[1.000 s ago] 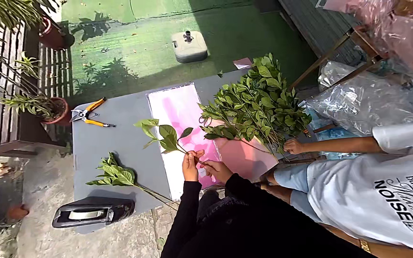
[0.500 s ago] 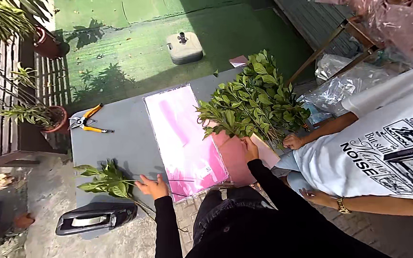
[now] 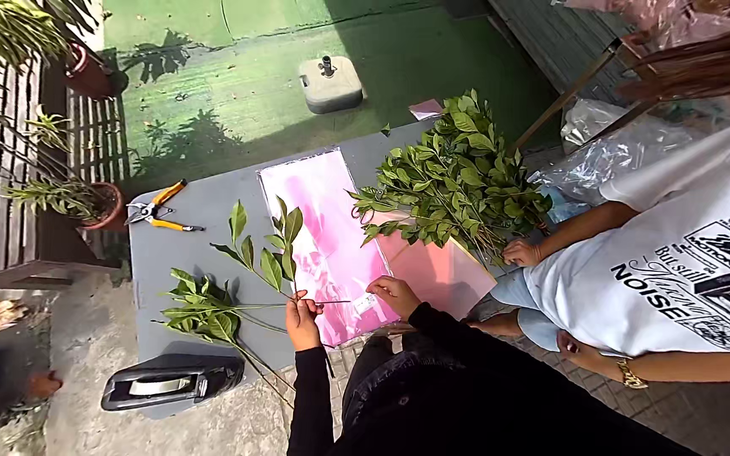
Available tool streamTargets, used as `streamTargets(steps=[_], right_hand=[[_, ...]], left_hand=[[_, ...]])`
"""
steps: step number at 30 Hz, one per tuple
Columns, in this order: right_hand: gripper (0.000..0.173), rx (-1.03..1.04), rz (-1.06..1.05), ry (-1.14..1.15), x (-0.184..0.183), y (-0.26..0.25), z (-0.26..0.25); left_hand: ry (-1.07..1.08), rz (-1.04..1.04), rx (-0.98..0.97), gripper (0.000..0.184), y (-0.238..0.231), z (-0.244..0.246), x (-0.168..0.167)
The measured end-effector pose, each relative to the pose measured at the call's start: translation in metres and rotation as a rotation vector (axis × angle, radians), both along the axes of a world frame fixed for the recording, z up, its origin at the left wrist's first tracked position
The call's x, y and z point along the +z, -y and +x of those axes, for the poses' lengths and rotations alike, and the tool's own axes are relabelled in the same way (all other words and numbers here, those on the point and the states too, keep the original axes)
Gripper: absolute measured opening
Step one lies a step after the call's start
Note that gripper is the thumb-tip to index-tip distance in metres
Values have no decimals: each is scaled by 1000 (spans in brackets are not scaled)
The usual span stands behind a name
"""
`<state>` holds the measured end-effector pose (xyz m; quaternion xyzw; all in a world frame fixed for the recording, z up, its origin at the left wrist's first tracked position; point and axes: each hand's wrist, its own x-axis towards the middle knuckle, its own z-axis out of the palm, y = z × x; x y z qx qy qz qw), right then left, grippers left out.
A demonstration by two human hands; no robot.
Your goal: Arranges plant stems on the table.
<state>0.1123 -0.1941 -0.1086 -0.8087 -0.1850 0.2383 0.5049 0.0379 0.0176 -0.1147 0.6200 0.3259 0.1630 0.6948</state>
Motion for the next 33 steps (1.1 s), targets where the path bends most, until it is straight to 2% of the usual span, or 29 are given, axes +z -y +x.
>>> streamTargets(steps=[2, 4, 5, 7, 9, 13, 16, 18, 21, 22, 23, 26, 28, 30, 33], right_hand=[[31, -129, -148, -53, -6, 20, 29], [31, -175, -339, -103, -16, 41, 55], [31, -175, -427, -122, -23, 52, 65], [32, -164, -534, -149, -32, 69, 76], [34, -118, -542, -162, -32, 68, 78], [35, -45, -501, -181, -41, 55, 54], [34, -29, -499, -208, -48, 44, 31], [33, 28, -512, -193, -52, 38, 18], [32, 147, -553, -170, -51, 31, 6], [32, 180, -565, -160, -49, 29, 4], [32, 205, -577, -155, -47, 27, 5], [32, 236, -535, -126, -43, 30, 11], [31, 212, -500, -97, -43, 38, 15], [31, 168, -486, -80, -44, 47, 17], [30, 120, -483, -54, -43, 59, 17]], left_hand=[[-157, 278, -60, 36, -40, -11, -12], [-325, 632, -288, 38, -73, -17, -34], [-458, 737, -414, 35, -82, -17, -43], [-663, 803, -577, 33, -85, -12, -57], [-701, 819, -577, 37, -82, -14, -62], [-706, 870, -492, 39, -79, -37, -72], [-736, 877, -351, 46, -81, -54, -82], [-812, 830, -279, 59, -75, -52, -75], [-975, 752, -299, 85, -56, -30, -61], [-998, 741, -298, 84, -50, -23, -59], [-1001, 740, -271, 75, -45, -19, -59], [-919, 722, -11, 45, -41, -18, -61], [-862, 717, 249, 39, -42, -27, -68], [-880, 699, 438, 46, -42, -42, -78], [-945, 602, 549, 78, -39, -70, -92]])
